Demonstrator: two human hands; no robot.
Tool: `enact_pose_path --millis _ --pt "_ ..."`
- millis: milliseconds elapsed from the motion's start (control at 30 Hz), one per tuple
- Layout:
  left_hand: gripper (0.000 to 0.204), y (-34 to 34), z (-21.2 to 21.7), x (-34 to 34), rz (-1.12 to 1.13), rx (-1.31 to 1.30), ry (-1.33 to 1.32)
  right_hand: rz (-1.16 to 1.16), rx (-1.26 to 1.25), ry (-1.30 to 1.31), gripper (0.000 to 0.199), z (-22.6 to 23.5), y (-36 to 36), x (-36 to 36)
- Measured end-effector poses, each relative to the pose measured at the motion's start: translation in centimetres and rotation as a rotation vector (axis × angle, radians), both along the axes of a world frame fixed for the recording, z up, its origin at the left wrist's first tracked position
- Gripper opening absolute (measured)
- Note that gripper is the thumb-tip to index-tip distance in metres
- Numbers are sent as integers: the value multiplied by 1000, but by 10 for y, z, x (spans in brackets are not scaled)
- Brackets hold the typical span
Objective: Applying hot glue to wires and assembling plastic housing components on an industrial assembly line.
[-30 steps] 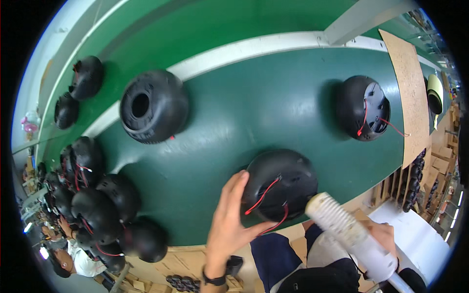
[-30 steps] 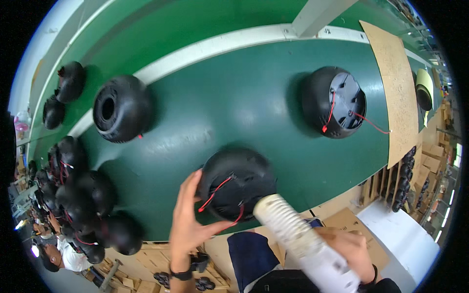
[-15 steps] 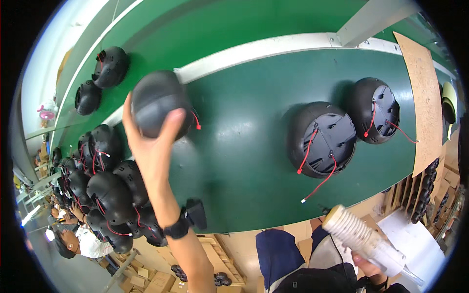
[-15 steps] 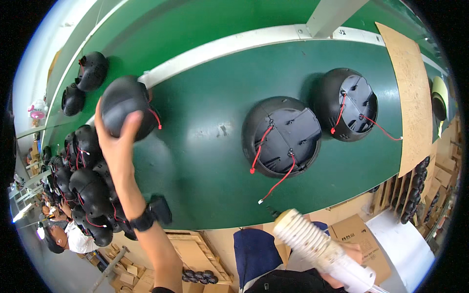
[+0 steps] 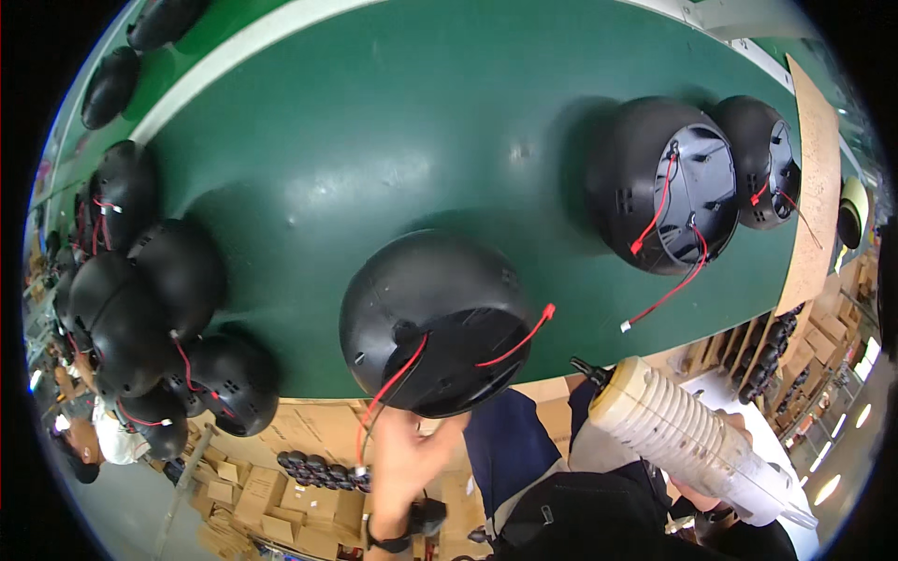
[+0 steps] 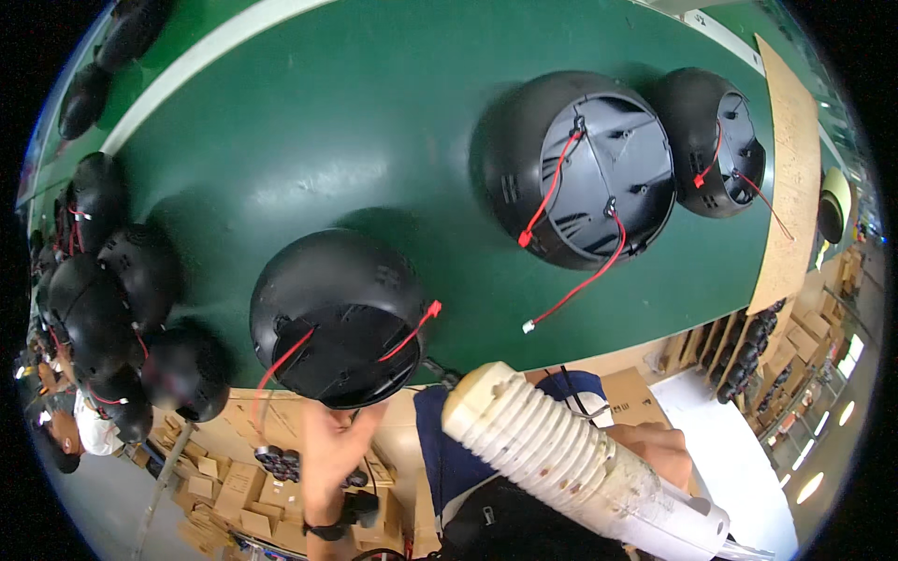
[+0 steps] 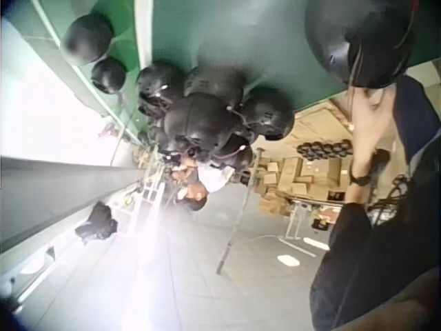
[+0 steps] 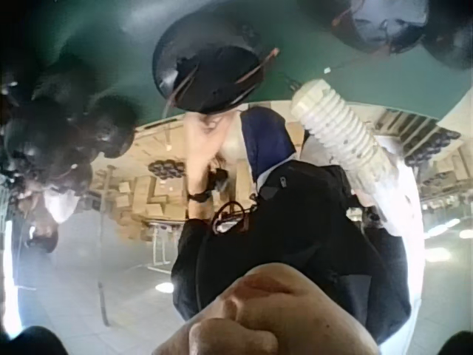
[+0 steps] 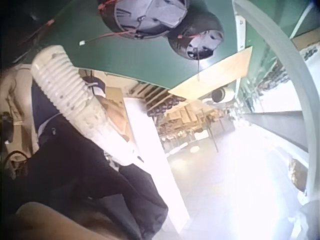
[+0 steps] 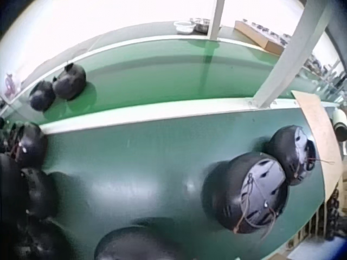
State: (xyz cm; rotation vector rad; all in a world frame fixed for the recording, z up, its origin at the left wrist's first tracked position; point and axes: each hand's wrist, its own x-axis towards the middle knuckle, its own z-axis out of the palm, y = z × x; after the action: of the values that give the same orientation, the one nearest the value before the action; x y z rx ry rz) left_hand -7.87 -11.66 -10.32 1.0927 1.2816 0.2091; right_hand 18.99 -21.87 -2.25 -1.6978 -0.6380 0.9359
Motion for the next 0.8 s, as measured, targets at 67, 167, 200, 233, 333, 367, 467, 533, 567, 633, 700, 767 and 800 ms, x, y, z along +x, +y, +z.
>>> enact_pose_path --millis 67,167,200,233,333,367,467,533,567,633,700,767,800 --pt "87 33 20 11 -134 -119 139 8 76 -147 15 28 1 19" --pt "87 59 36 39 235 186 -69 318 19 -135 17 31 0 31" --pt "88 65 37 27 206 333 -49 632 -50 -24 23 17 4 32" --pt "89 70 36 16 167 477 -30 655 -80 47 24 6 12 24" --pt "88 96 18 19 222 466 -67 742 -98 -93 23 15 32 13" --pt "74 98 20 21 153 497 0 751 -110 -83 24 16 36 10" --pt "40 99 17 26 69 730 -5 743 -124 -121 25 21 43 3" --pt "40 119 22 10 -85 983 39 752 -112 -199 26 24 48 -8" --pt "44 129 23 14 32 900 -67 759 -122 -213 25 22 53 -14" --pt "58 152 5 46 -8 871 -259 741 -167 -258 24 17 58 -18" --pt "68 174 5 32 -335 753 -295 747 -163 -247 23 19 62 -22" --pt "67 173 3 26 -602 830 -256 706 -141 -244 21 19 57 -20" --pt "65 153 10 30 -518 762 -142 698 -159 -262 21 22 51 -15"
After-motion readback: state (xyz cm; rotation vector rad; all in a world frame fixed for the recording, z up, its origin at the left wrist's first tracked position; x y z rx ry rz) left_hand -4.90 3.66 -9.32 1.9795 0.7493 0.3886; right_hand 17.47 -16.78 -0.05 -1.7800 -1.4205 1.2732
